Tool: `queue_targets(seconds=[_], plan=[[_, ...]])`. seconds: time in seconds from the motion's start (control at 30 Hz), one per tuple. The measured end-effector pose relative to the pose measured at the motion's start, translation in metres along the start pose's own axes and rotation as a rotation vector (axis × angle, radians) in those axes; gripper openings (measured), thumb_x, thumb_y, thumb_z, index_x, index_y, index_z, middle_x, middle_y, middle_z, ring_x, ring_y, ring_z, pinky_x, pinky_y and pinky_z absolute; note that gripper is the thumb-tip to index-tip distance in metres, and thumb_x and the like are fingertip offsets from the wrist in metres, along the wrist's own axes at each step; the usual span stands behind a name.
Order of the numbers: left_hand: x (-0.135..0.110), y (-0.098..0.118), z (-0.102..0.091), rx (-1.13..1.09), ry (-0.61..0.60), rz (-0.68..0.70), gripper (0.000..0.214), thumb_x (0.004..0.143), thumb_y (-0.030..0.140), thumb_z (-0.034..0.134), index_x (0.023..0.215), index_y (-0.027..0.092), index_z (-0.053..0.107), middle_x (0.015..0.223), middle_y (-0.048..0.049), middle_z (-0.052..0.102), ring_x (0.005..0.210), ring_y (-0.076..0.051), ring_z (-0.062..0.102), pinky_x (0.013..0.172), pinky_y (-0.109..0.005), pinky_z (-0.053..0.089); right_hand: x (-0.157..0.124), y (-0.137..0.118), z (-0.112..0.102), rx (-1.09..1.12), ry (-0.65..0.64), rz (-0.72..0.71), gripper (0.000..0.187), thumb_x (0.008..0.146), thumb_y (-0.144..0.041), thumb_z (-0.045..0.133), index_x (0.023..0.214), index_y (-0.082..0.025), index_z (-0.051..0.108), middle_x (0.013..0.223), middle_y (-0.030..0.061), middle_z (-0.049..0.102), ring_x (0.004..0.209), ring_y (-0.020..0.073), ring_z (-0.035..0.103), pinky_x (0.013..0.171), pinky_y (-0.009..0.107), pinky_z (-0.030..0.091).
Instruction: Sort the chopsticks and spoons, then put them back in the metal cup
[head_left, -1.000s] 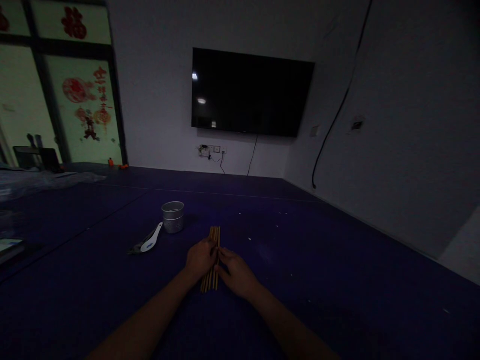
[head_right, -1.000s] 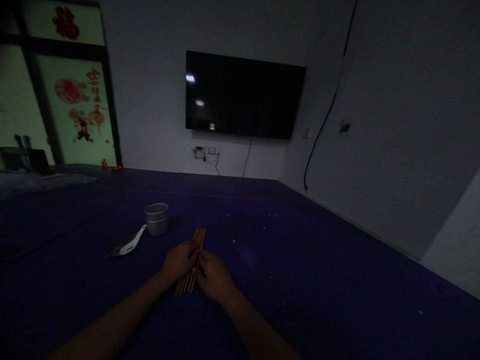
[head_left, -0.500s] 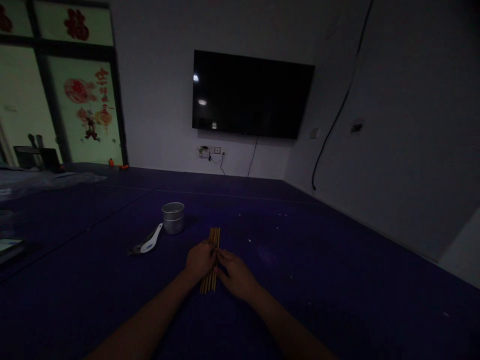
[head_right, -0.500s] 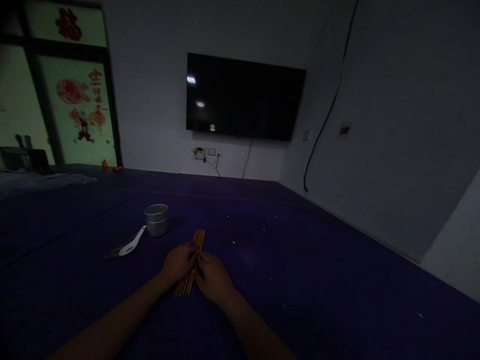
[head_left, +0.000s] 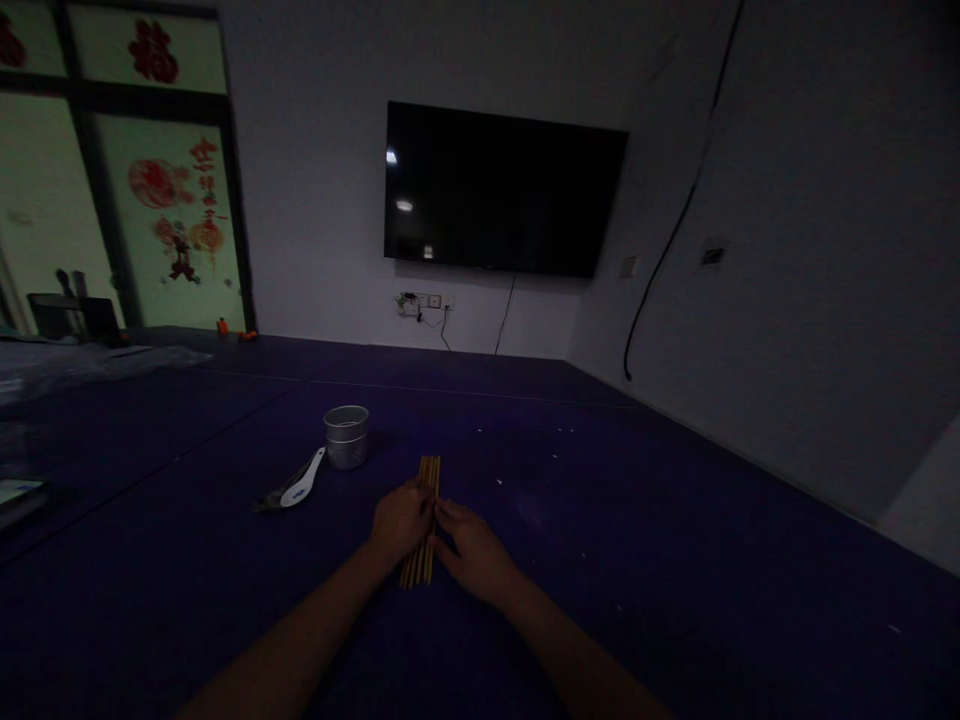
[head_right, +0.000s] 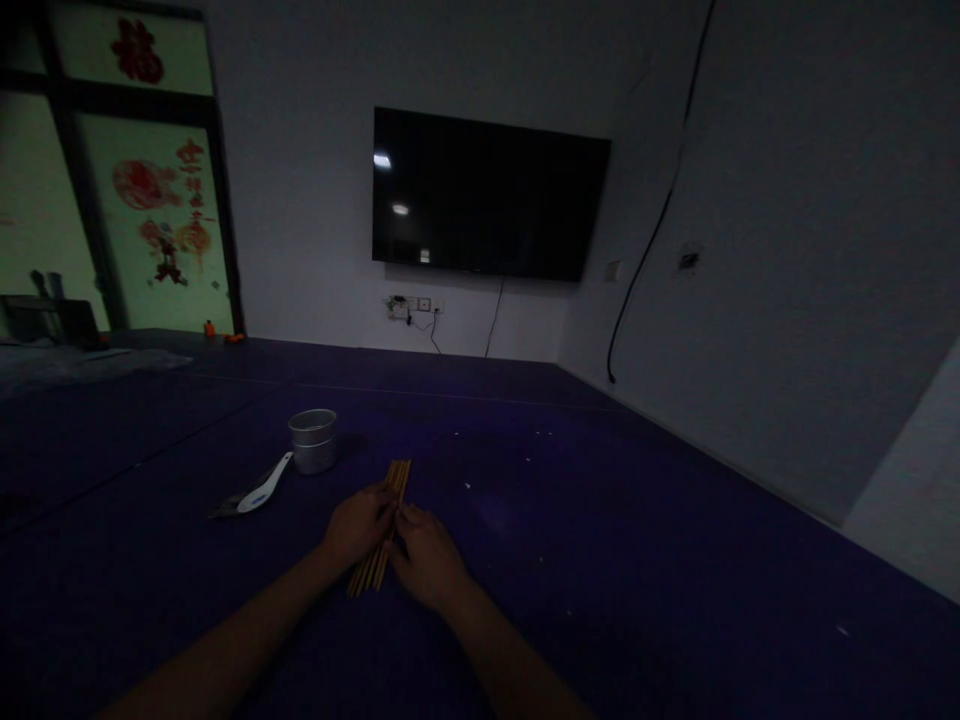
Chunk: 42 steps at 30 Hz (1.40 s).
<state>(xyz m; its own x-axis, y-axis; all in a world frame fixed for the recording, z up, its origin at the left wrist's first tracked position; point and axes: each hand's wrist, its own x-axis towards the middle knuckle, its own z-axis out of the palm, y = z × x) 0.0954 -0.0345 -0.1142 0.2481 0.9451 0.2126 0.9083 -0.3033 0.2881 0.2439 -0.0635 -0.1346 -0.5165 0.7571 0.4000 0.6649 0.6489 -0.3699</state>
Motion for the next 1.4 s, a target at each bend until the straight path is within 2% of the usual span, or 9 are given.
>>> queue_targets(seconds=[0.23, 0.37, 0.57, 0.87, 1.03, 1.23, 1.4], plan=[[-0.002, 0.002, -0.002, 0.021, 0.012, 0.01, 0.029, 0.088, 0.024, 0.041, 0.106, 0.024, 0.064, 0.122, -0.0057, 0.06, 0.102, -0.018, 0.061, 0.085, -0.026, 0.046, -0.002, -0.004, -0.003, -0.001, -0.01, 0.025, 0.044, 0.087, -0.026, 0.047, 0.13, -0.018, 0.048, 0.135, 0.0123, 0.049, 0.124, 0.0245, 0.045, 0.104, 0.041, 0.035], [-0.002, 0.001, -0.002, 0.022, 0.017, 0.04, 0.029, 0.088, 0.022, 0.039, 0.101, 0.023, 0.065, 0.115, -0.005, 0.063, 0.099, -0.017, 0.062, 0.081, -0.024, 0.047, -0.001, -0.006, -0.007, 0.025, -0.018, -0.006, 0.042, 0.086, -0.022, 0.046, 0.128, -0.02, 0.051, 0.131, 0.0102, 0.052, 0.121, 0.023, 0.048, 0.102, 0.038, 0.036], [-0.001, 0.001, -0.001, 0.039, 0.003, 0.016, 0.029, 0.089, 0.023, 0.04, 0.107, 0.023, 0.063, 0.115, -0.0057, 0.063, 0.1, -0.017, 0.061, 0.083, -0.025, 0.046, 0.001, -0.008, -0.008, 0.038, -0.029, -0.001, 0.038, 0.086, -0.019, 0.046, 0.123, -0.02, 0.055, 0.126, 0.0096, 0.055, 0.117, 0.0219, 0.05, 0.099, 0.036, 0.037], [-0.003, 0.004, -0.005, 0.034, 0.017, 0.045, 0.027, 0.088, 0.024, 0.039, 0.1, 0.023, 0.064, 0.112, -0.0043, 0.063, 0.096, -0.017, 0.062, 0.078, -0.025, 0.047, 0.001, -0.014, -0.013, -0.003, 0.0, 0.115, 0.032, 0.085, -0.026, 0.05, 0.114, -0.017, 0.061, 0.114, 0.0101, 0.062, 0.108, 0.0215, 0.055, 0.094, 0.031, 0.04], [-0.003, 0.004, -0.006, 0.026, 0.015, 0.042, 0.027, 0.087, 0.027, 0.04, 0.101, 0.022, 0.062, 0.114, -0.0055, 0.062, 0.099, -0.017, 0.06, 0.082, -0.026, 0.046, 0.001, -0.02, -0.015, -0.149, 0.033, 0.251, 0.028, 0.084, -0.03, 0.051, 0.105, -0.016, 0.064, 0.104, 0.0102, 0.063, 0.104, 0.022, 0.055, 0.09, 0.031, 0.04], [-0.002, 0.002, -0.005, 0.034, 0.001, 0.047, 0.026, 0.088, 0.031, 0.04, 0.1, 0.021, 0.061, 0.109, -0.0058, 0.063, 0.095, -0.018, 0.061, 0.077, -0.026, 0.047, 0.004, -0.035, -0.013, -0.284, 0.011, 0.347, 0.027, 0.085, -0.024, 0.044, 0.098, -0.016, 0.066, 0.094, 0.0103, 0.065, 0.094, 0.021, 0.058, 0.084, 0.031, 0.039], [-0.002, 0.002, -0.003, 0.038, 0.014, 0.059, 0.027, 0.089, 0.032, 0.04, 0.101, 0.022, 0.061, 0.112, -0.006, 0.062, 0.099, -0.018, 0.06, 0.08, -0.027, 0.046, 0.004, -0.043, -0.01, -0.334, -0.012, 0.395, 0.024, 0.081, -0.022, 0.047, 0.091, -0.014, 0.068, 0.089, 0.012, 0.067, 0.087, 0.0216, 0.062, 0.077, 0.029, 0.042]])
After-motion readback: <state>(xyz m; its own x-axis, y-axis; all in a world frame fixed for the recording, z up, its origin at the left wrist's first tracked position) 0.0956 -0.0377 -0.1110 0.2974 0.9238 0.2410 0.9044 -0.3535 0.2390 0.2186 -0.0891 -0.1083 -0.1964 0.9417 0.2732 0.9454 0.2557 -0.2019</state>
